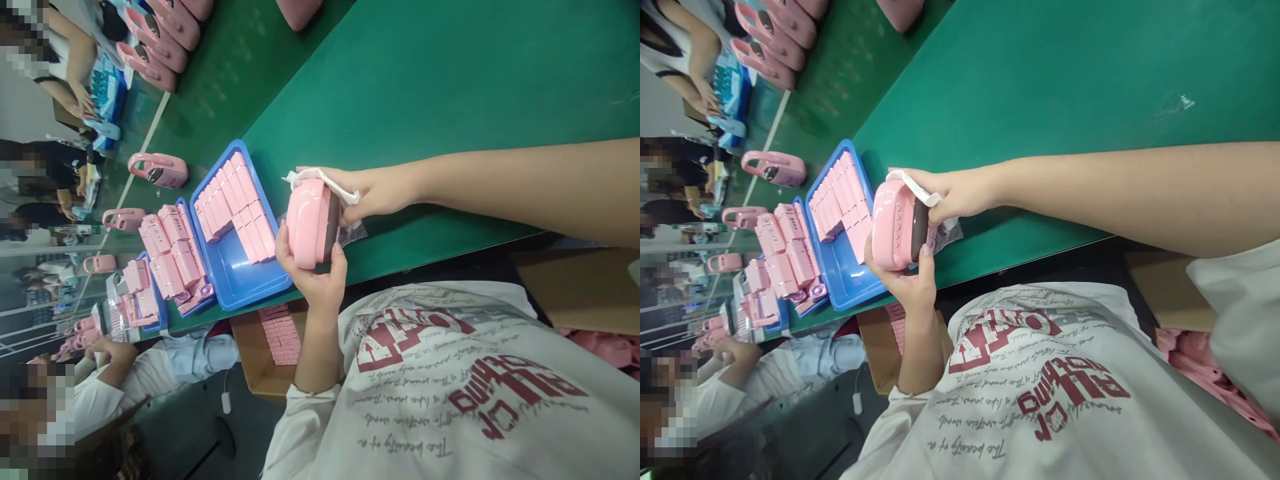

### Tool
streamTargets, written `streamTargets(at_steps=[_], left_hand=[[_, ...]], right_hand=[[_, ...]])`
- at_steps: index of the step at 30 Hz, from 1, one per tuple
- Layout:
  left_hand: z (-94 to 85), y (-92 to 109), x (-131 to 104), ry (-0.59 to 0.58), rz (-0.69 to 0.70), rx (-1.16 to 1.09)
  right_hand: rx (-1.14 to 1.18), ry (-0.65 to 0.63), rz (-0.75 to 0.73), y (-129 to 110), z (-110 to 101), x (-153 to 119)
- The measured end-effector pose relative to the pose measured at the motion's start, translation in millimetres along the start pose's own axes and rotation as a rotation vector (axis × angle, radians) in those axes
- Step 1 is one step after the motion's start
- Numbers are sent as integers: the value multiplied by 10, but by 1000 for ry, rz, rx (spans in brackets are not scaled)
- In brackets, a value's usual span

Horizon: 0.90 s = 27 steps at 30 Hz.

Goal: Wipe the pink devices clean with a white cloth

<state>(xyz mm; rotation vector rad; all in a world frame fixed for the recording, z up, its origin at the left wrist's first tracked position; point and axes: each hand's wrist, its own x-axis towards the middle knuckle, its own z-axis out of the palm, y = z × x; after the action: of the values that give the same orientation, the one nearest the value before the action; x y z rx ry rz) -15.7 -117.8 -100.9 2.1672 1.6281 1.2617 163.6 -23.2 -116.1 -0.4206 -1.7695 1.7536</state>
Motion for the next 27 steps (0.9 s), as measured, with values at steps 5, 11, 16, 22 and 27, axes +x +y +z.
streamTargets(at_steps=[5, 11, 16, 22, 27], left_hand=[[19, 27, 15, 29, 141, 110], [-15, -86, 44, 27, 79, 71], [-3, -159, 49, 65, 92, 46], [-4, -149, 64, 50, 78, 50], [1, -141, 56, 55, 46, 48]], right_hand=[[-81, 87, -35, 48, 6, -15], [-180, 49, -57, -9, -16, -25], [-319, 85, -140, -33, -62, -15], [-332, 155, -63, -28, -46, -3], [-317, 180, -67, -47, -19, -14]])
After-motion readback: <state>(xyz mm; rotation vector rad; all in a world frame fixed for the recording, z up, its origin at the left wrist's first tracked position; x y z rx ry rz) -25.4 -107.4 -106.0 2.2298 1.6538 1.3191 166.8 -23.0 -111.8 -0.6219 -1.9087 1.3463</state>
